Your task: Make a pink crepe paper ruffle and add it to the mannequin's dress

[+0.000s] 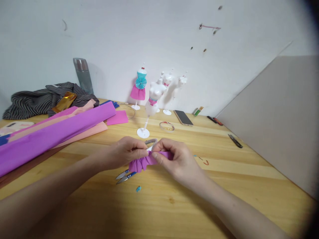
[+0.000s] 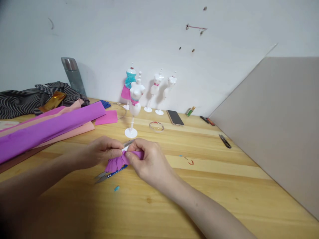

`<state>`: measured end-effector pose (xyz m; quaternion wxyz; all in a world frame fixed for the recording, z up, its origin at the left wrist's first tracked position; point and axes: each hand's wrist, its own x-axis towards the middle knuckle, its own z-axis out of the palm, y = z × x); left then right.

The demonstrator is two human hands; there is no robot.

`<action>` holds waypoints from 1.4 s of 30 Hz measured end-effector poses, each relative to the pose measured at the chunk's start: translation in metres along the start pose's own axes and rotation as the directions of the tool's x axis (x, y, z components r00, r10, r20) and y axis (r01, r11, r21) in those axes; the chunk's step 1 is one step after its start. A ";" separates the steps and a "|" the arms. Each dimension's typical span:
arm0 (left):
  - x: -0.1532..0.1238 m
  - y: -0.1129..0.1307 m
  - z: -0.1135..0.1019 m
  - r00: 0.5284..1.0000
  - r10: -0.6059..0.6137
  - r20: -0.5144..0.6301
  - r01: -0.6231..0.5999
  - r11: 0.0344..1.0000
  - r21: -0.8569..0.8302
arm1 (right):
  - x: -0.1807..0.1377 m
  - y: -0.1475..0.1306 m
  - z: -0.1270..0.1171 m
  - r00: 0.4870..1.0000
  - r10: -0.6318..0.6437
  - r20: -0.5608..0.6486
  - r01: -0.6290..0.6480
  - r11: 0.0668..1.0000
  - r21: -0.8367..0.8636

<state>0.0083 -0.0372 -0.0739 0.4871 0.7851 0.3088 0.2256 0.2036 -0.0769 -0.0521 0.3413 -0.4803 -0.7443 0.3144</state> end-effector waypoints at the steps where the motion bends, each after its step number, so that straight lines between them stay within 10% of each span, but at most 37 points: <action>1: 0.000 0.000 0.000 1.000 0.021 -0.022 -0.020 0.999 0.026 | 0.000 0.000 0.000 1.000 -0.007 -0.003 0.007 1.000 -0.008; 16: -0.001 0.006 0.003 0.982 0.100 -0.160 -0.072 0.982 0.173 | -0.002 0.000 0.000 1.000 -0.024 -0.015 0.023 0.997 -0.077; 30: -0.004 0.010 -0.003 0.991 0.113 -0.071 -0.093 0.966 0.241 | 0.010 0.002 -0.015 0.926 0.138 0.351 -0.238 0.936 0.258; 42: -0.003 0.011 -0.002 0.994 0.072 -0.088 -0.053 0.979 0.198 | 0.005 0.004 -0.005 0.988 0.009 0.153 -0.038 0.981 0.189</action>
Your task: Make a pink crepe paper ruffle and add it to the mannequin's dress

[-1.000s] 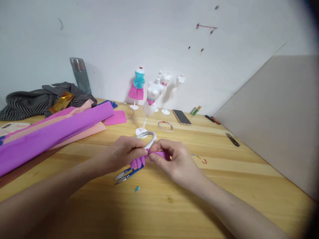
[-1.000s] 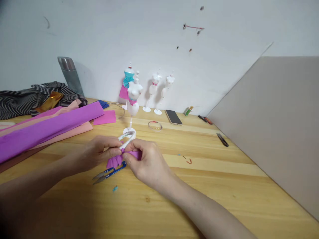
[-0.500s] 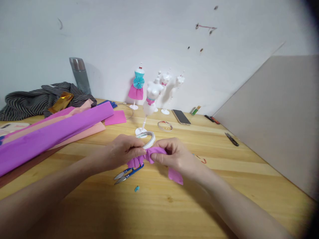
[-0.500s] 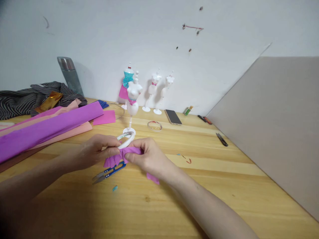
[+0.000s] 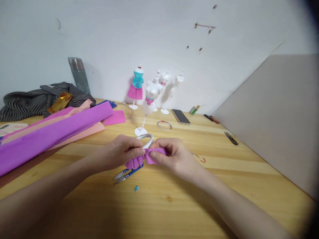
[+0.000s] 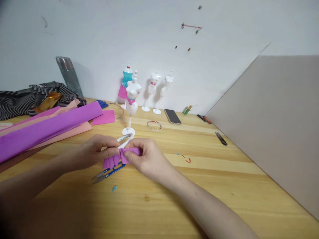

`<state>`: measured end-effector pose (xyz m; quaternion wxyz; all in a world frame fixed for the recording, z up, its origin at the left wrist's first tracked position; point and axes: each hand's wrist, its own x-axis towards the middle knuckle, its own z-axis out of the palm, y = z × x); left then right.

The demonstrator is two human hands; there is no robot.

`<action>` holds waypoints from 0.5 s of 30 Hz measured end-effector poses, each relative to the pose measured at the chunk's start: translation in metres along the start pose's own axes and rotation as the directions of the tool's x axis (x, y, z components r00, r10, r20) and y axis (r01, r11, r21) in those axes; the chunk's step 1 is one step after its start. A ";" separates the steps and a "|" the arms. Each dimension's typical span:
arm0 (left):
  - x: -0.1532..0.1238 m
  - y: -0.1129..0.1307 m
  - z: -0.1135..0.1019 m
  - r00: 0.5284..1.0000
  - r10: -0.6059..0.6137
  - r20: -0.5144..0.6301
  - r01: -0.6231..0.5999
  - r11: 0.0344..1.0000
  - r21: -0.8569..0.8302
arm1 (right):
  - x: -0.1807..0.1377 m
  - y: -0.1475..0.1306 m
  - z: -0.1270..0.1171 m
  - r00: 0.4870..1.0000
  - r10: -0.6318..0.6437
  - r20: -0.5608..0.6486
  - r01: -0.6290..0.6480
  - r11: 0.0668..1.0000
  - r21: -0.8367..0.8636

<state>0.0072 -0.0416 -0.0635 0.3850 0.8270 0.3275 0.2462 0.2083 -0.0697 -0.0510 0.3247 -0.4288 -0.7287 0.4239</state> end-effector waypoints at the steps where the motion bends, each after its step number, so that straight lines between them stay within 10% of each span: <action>1: 0.000 0.001 0.000 1.000 -0.003 -0.004 0.003 1.000 0.004 | -0.001 0.000 0.001 1.000 0.003 0.011 -0.004 1.000 0.014; 15: 0.001 0.000 0.002 1.000 0.008 -0.006 -0.008 1.000 0.015 | -0.004 -0.002 0.006 0.999 0.034 -0.015 -0.034 0.999 0.005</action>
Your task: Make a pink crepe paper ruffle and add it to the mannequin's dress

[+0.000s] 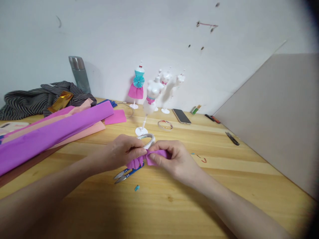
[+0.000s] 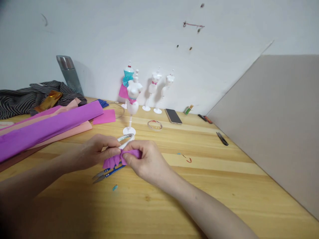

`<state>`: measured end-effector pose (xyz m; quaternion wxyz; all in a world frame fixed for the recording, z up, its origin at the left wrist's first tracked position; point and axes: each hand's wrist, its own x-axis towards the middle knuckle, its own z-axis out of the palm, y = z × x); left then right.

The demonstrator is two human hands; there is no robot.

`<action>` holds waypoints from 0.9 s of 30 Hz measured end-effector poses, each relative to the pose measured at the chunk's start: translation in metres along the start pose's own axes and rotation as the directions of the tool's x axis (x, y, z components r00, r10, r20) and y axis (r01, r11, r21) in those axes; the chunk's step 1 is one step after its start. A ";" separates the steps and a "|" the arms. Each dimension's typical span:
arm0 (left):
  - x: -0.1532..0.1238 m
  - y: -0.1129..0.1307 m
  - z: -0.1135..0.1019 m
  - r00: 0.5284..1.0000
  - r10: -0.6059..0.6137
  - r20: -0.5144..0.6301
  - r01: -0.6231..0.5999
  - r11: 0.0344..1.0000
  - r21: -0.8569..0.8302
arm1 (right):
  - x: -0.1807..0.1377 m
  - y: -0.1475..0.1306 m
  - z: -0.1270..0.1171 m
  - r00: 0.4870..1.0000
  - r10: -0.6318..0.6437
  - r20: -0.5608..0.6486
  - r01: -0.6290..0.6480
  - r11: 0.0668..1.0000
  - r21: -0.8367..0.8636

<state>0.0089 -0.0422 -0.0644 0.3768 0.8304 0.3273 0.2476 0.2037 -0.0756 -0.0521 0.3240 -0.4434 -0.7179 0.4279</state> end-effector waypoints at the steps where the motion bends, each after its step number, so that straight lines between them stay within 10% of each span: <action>1: 0.000 0.000 0.000 1.000 -0.001 -0.005 0.001 1.000 -0.003 | 0.000 0.000 0.000 1.000 0.006 -0.005 -0.006 1.000 0.006; 27: 0.000 -0.002 -0.002 1.000 0.004 -0.015 -0.003 0.998 0.066 | 0.005 0.001 -0.005 0.998 0.013 -0.065 -0.013 1.000 0.002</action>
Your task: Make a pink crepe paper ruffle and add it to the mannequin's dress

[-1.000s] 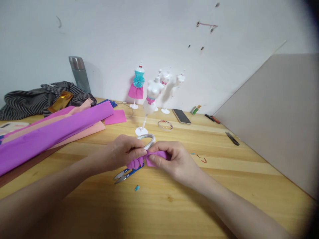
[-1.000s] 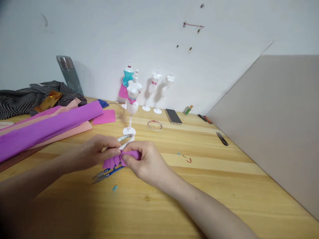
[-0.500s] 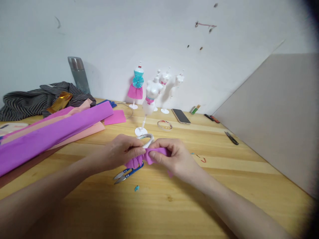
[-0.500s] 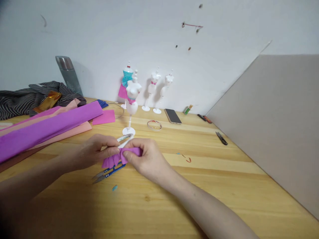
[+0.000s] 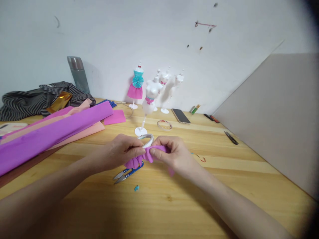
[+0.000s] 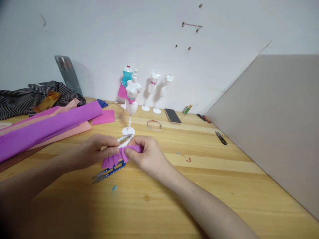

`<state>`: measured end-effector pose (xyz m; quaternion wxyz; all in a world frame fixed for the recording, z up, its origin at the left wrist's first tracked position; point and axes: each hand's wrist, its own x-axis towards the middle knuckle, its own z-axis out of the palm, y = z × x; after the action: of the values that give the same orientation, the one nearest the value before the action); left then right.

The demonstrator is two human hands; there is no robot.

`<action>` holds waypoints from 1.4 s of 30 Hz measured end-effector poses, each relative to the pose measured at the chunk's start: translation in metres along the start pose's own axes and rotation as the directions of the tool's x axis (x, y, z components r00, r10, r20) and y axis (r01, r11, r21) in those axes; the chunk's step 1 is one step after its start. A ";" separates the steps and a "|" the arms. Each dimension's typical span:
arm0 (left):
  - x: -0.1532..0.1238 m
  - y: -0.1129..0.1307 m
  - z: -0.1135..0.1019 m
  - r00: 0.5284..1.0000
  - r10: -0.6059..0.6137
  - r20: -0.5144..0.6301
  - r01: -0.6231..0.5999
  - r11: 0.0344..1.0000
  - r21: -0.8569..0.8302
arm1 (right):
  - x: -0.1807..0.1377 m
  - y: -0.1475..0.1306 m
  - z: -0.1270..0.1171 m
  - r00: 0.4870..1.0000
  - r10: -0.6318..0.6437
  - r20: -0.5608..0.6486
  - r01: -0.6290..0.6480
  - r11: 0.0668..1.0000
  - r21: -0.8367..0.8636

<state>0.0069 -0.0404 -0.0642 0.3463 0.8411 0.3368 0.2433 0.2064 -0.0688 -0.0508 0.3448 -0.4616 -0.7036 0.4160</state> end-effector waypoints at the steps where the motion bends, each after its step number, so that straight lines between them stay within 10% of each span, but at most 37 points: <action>1: 0.000 0.000 0.000 1.000 -0.002 0.000 0.002 1.000 0.000 | 0.000 0.001 0.000 1.000 -0.001 0.002 0.001 1.000 -0.010; 42: -0.002 0.004 0.004 1.000 0.010 0.012 -0.010 1.000 0.024 | -0.004 0.009 0.008 0.972 -0.209 -0.112 0.156 0.918 -0.364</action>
<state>0.0101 -0.0453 -0.0645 0.3370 0.8483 0.3333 0.2361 0.2042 -0.0723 -0.0627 0.3450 -0.4778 -0.7791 0.2137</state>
